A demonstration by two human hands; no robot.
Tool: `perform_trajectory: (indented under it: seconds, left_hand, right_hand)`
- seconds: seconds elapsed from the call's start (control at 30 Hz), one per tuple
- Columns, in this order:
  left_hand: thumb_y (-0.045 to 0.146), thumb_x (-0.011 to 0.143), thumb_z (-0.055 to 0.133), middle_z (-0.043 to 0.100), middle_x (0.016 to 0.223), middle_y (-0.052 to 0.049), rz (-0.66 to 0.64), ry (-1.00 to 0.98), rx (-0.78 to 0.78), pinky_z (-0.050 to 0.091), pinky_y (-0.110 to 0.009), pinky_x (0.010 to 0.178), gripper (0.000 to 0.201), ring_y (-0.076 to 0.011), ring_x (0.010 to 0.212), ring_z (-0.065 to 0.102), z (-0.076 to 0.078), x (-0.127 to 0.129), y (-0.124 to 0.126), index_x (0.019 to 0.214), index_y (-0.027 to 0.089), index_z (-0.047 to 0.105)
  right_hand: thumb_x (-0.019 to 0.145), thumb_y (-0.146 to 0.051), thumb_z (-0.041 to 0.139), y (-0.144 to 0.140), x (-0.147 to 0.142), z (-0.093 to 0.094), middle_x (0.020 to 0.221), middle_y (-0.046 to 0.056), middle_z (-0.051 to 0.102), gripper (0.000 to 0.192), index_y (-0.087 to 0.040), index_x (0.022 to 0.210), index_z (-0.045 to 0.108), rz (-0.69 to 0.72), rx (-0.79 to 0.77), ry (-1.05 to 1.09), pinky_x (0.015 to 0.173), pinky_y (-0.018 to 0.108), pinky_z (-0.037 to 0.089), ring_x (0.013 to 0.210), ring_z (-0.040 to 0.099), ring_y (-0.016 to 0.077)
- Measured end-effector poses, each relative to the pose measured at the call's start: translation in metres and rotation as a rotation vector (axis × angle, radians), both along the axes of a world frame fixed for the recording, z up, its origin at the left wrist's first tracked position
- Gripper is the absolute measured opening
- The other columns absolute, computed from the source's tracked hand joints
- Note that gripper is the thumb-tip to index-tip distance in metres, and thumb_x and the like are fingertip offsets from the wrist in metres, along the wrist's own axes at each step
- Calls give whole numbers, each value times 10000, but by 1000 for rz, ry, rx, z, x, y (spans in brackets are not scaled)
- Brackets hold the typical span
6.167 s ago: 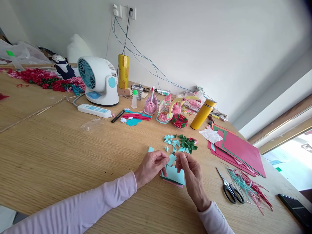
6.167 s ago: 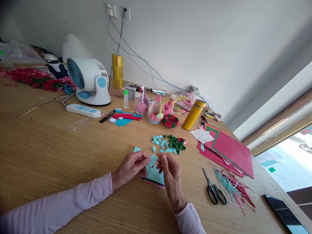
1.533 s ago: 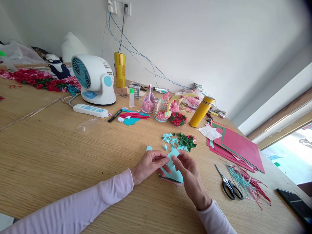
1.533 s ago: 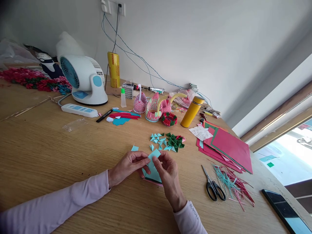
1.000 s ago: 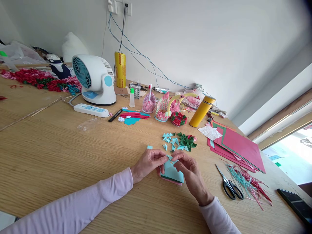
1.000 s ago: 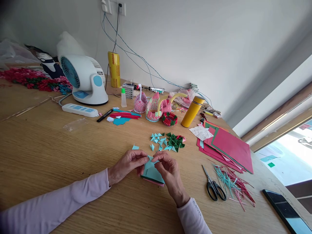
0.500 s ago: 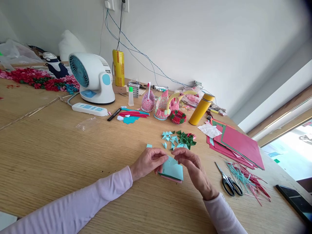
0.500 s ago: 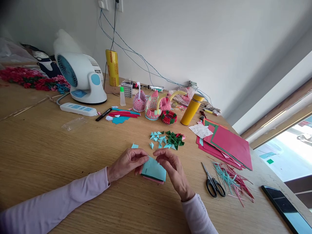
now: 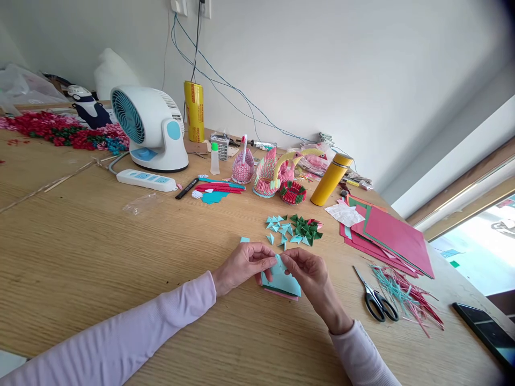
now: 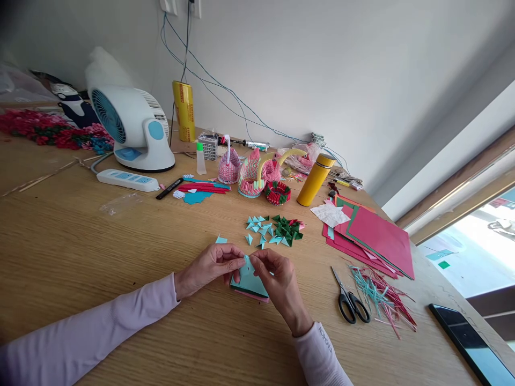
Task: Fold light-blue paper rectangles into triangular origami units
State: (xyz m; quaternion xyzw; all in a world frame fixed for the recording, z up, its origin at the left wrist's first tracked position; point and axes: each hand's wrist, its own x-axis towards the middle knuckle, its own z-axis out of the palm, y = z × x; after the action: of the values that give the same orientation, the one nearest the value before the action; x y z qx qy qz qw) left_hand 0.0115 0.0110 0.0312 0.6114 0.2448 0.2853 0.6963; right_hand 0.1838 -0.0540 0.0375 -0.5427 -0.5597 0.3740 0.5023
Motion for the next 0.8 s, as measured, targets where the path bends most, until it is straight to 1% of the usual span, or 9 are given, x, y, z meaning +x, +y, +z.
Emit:
perform_trajectory:
  seconds: [0.17,0.3,0.37,0.5,0.6,0.7,0.8]
  left_hand:
    - [402,748,714,642,630,-19,-21,-25,-73,451,-198,474,325,-110,564,585,0,-1,1,869,111,637]
    - [386,733,735,610,578,6,-22,-33,-111,440,-196,476,304,-91,529,550,-1,-2,1,847,114,661]
    - [375,733,738,613,592,7,-18,-50,-108,440,-193,480,288,-89,539,552,0,-2,1,842,117,669]
    - [346,713,760,628,634,4,-1,-107,-107,442,-187,466,263,-97,570,573,2,-1,-1,814,124,661]
    - [330,699,773,639,661,3,3,-158,-127,454,-188,464,266,-105,584,593,4,0,-2,826,131,653]
    - [310,718,762,645,675,-2,-8,-191,-135,468,-185,482,257,-107,609,604,4,0,-2,874,128,672]
    - [307,737,746,650,669,-11,-11,-198,-136,481,-191,497,230,-105,601,600,3,0,-3,851,117,683]
  right_hand:
    - [762,-450,702,-1,-1,5,687,18,627,279,-171,765,689,38,-59,130,570,259,447,599,545,133]
    - [794,-394,702,-3,1,1,674,-6,586,224,-170,793,684,94,-95,234,570,222,405,596,495,99]
    - [802,-370,706,-3,0,-1,671,-15,571,200,-172,794,677,117,-122,315,569,207,394,590,477,86]
    - [791,-335,728,-4,-5,-1,701,-19,578,169,-183,799,654,167,-173,500,558,186,388,585,479,73]
    - [797,-341,722,-5,-11,2,721,-4,606,179,-190,816,628,226,-204,601,555,184,390,620,514,89]
    - [814,-349,704,-6,-15,3,726,6,620,191,-187,812,604,277,-208,658,553,180,389,625,521,92]
    - [832,-347,686,-6,-18,3,730,-3,619,188,-187,829,587,287,-198,674,543,175,378,581,497,74]
